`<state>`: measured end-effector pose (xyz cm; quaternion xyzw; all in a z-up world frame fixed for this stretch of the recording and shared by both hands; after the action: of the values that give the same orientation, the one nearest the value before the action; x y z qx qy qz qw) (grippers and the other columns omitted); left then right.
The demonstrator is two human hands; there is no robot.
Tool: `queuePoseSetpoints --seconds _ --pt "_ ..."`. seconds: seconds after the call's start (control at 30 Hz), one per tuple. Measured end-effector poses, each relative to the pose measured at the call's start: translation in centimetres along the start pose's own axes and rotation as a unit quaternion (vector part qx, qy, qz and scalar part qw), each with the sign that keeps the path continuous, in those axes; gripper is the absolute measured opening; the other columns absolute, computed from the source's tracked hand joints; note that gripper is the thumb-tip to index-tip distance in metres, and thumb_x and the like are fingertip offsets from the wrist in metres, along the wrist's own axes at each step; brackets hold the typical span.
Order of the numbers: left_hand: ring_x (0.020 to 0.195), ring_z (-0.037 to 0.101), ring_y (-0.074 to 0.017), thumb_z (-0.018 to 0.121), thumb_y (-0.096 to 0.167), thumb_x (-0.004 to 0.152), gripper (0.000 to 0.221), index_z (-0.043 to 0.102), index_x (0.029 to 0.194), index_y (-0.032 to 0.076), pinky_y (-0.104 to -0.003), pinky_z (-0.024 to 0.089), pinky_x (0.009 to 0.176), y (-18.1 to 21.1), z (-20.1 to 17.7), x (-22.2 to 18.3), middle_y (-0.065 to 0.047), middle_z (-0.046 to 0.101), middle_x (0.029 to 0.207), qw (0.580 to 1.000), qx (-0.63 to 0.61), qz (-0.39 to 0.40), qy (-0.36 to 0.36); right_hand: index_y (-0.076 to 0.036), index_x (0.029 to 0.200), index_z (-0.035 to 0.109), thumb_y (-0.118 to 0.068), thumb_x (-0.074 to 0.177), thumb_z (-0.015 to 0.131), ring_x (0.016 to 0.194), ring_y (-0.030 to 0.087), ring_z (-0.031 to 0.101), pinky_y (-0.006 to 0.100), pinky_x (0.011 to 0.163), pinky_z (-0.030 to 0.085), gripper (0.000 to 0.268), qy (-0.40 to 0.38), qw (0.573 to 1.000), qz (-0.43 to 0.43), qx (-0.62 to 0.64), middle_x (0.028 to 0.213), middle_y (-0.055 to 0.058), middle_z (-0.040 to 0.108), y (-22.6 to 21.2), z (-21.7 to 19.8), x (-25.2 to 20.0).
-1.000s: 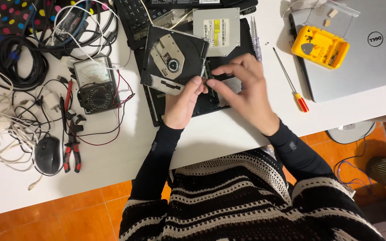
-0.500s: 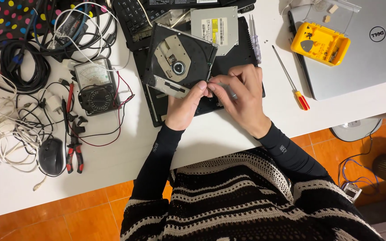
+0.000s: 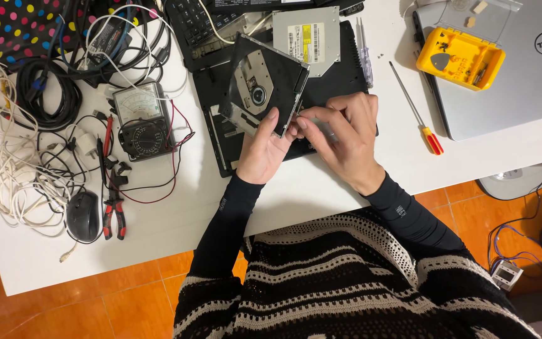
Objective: The recorder is inspecting and disassembling a laptop's internal optical disk drive on a repair bench.
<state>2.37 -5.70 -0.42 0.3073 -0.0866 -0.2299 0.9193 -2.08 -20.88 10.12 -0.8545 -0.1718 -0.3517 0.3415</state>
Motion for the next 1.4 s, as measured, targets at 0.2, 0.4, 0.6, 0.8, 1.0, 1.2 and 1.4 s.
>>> queuePoseSetpoints --seconds 0.2,0.4,0.6,0.8,1.0,1.2,1.4 --pt "0.103 0.060 -0.0165 0.051 0.025 0.112 0.029 0.063 0.125 0.002 -0.037 0.051 0.099 0.1 0.2 -0.1 -0.008 0.066 0.115 0.998 -0.051 -0.030 0.028 -0.010 0.105 0.076 -0.018 0.090 0.091 0.092 0.023 0.051 0.037 0.086 0.036 0.023 -0.001 1.000 0.014 0.003 0.096 0.004 0.053 -0.1 0.0 -0.3" --pt "0.106 0.060 -0.0163 0.052 0.021 0.115 0.027 0.063 0.130 0.002 -0.035 0.051 0.101 0.3 0.2 -0.3 -0.008 0.066 0.119 0.998 -0.061 -0.012 0.006 -0.012 0.105 0.076 -0.019 0.088 0.091 0.091 0.024 0.049 0.037 0.086 0.036 0.023 -0.004 1.000 0.005 -0.007 0.096 0.004 0.054 -0.8 -0.7 0.0" --pt "0.113 0.061 -0.0158 0.055 0.017 0.111 0.022 0.063 0.128 0.005 -0.033 0.050 0.104 -0.2 0.0 -0.5 -0.006 0.066 0.123 0.999 -0.026 -0.037 0.026 -0.012 0.104 0.077 -0.022 0.087 0.092 0.088 0.020 0.048 0.037 0.085 0.033 0.025 -0.008 1.000 -0.021 -0.018 0.095 0.002 0.052 -1.2 -1.2 0.3" --pt "0.113 0.062 -0.0158 0.060 0.009 0.109 0.022 0.061 0.131 0.008 -0.035 0.051 0.101 1.1 1.9 -0.5 -0.004 0.066 0.120 0.999 0.046 0.022 0.002 -0.013 0.104 0.077 -0.022 0.088 0.091 0.088 0.020 0.047 0.037 0.086 0.032 0.023 -0.012 0.999 -0.023 -0.022 0.095 0.003 0.052 -1.1 -1.3 0.1" --pt "0.110 0.062 -0.0181 0.066 -0.001 0.110 0.023 0.059 0.131 0.002 -0.034 0.051 0.100 -0.1 0.0 -0.9 -0.007 0.066 0.118 0.997 0.059 0.049 -0.023 -0.014 0.105 0.078 -0.021 0.087 0.093 0.086 0.020 0.045 0.037 0.083 0.031 0.024 -0.008 0.999 -0.024 -0.027 0.094 0.002 0.052 -1.9 -1.9 0.3" --pt "0.124 0.059 -0.0178 0.068 -0.006 0.102 0.044 0.054 0.142 0.006 -0.036 0.048 0.113 -0.1 -0.3 -1.2 -0.006 0.060 0.133 0.996 0.066 0.062 -0.015 -0.010 0.106 0.077 -0.015 0.086 0.095 0.087 0.021 0.047 0.037 0.084 0.033 0.027 0.009 0.999 -0.033 -0.008 0.092 0.002 0.051 -2.7 -1.8 -0.3" --pt "0.122 0.059 -0.0191 0.075 -0.001 0.097 0.048 0.055 0.139 0.006 -0.040 0.050 0.113 0.4 -0.2 -1.6 -0.006 0.060 0.131 0.990 0.114 0.088 -0.010 -0.010 0.104 0.079 -0.011 0.086 0.092 0.086 0.020 0.047 0.034 0.081 0.033 0.022 0.014 0.996 0.066 0.065 0.089 0.001 0.051 -2.5 -1.6 -0.8"
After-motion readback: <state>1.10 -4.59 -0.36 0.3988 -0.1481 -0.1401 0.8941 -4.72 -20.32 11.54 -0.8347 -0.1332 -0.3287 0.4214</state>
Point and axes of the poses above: each hand's wrist, its own x-axis towards the middle knuckle, its own z-axis out of the palm, y = z × x, the point moved 6 cm from there along x, towards the middle knuckle
